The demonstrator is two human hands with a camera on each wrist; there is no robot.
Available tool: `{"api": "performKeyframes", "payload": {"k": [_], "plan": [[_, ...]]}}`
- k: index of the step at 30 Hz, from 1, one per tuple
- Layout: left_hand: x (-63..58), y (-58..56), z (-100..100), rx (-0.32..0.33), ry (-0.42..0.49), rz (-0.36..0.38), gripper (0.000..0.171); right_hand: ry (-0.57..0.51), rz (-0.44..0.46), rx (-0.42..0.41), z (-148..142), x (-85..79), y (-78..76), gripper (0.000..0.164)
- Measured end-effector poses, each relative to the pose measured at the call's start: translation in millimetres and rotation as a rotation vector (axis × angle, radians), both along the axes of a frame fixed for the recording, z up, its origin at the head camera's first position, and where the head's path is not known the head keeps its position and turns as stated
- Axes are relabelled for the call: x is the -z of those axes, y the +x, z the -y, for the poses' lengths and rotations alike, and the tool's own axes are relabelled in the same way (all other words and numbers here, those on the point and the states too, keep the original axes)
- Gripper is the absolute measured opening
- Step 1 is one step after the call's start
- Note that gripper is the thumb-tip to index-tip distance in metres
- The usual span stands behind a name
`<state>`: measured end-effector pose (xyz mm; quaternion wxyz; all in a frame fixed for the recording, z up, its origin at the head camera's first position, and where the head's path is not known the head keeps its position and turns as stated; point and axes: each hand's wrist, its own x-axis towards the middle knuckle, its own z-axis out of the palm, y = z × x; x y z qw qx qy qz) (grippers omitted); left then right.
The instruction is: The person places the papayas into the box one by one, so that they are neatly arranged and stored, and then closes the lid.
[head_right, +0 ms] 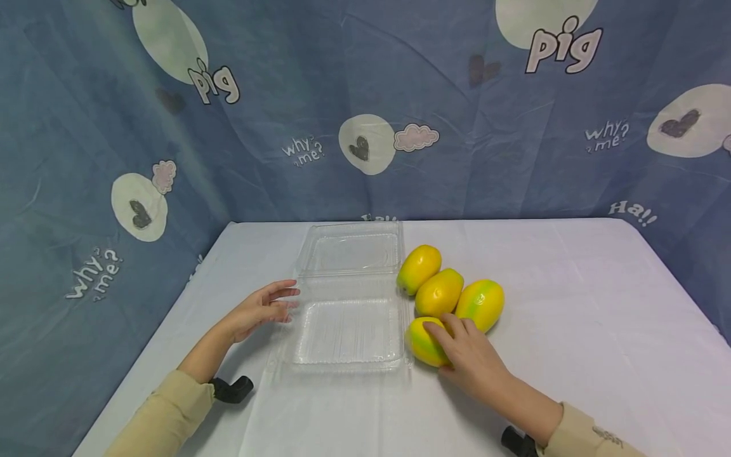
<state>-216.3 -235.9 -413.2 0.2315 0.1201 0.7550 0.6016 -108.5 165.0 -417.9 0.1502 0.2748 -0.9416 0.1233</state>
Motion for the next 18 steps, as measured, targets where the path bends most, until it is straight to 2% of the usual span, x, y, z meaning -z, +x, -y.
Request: {"api": "performKeyframes", "payload": {"k": [9,18], "plan": [[1.0,1.3,3.7,0.045,0.005,0.022,0.073,-0.024,-0.009,0.008,1.3,1.3,0.8,0.068],[-2.3,0.6,4.2,0.084,0.016,0.024,0.076,-0.044,0.051,0.034,-1.7,-9.6,1.1,0.068]]}}
